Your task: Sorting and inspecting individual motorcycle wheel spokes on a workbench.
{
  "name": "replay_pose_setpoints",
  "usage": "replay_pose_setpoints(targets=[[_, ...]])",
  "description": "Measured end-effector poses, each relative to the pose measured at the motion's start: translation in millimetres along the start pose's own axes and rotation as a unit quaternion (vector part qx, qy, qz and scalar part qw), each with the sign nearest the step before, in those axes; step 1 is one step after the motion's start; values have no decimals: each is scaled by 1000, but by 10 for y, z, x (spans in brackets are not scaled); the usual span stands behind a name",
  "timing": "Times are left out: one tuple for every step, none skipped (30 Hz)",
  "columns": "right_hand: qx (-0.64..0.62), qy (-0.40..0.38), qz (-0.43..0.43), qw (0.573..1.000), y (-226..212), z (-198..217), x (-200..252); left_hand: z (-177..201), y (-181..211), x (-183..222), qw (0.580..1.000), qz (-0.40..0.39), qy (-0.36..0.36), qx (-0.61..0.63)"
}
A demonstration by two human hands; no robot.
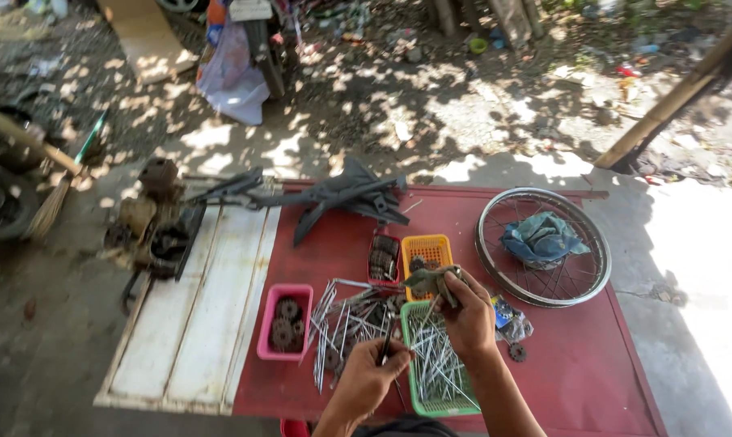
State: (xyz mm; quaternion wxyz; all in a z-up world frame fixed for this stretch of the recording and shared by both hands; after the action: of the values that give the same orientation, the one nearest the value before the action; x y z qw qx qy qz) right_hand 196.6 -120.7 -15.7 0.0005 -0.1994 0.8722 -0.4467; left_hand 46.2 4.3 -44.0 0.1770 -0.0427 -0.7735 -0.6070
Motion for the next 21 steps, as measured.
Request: replay_pose_setpoints(targets=[[3,-7,-12,1000,47,7,29,-63,15,52,1000,3,13,6],[57,12,-45,997,123,42,65,-96,55,109,999,-8,39,26],[110,20,-72,991,196,27,20,-86,137,101,996,-29,68,42],[112,5,-78,991,226,-76,90,-85,162,112,995,-36,84,44],[124,-35,-95,987,286,-205,209,-29,217,166,989,-65,131,32],[136,-75,-112,982,344,-332,330,27,274,223,980,-94,177,20],[132,-84,-110,981,433,-359,387,64,297,204,978,-100,183,16],[179,-93,-125,971,551,-369,443,108,323,184,974,-115,190,42],[225,-91,-141,960,674,-336,592,126,309,225,972,-122,191,67],[220,-90,-141,961,699,-360,605,150,327,241,972,-121,191,63],[244,-94,-117,958,667,-372,616,151,327,235,976,-93,197,7],[269,-97,-93,954,640,-392,629,161,330,234,976,-65,202,-50],[268,-91,-85,955,599,-404,590,172,268,171,977,-70,194,-52],[287,-80,-95,950,589,-403,560,189,190,109,981,-70,181,-30],[305,-67,-108,944,599,-390,571,208,90,81,984,-65,167,-10],[302,-59,-103,946,608,-403,525,251,118,54,985,-66,157,-13],[316,-53,-91,943,591,-423,499,255,183,47,985,-84,135,-66],[330,-47,-80,939,581,-450,471,265,247,41,981,-103,112,-117],[331,-41,-77,939,536,-502,467,299,337,52,982,-104,105,-116],[317,-26,-70,945,490,-551,464,319,423,62,987,-108,80,-92],[304,-14,-61,951,450,-621,454,357,519,75,990,-114,56,-68]])
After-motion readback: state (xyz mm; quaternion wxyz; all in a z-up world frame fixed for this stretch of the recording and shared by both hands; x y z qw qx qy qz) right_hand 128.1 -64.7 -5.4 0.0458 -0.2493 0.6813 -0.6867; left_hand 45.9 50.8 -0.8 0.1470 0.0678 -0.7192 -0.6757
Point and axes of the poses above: each hand's wrist, its own x-axis away from the middle knuckle, its own z-axis out of the back of the hand, y = z × x, the point moved 7 cm from there along -x, towards the middle knuckle, and after that the axes turned 1 degree about x, right-handed, at the moved point
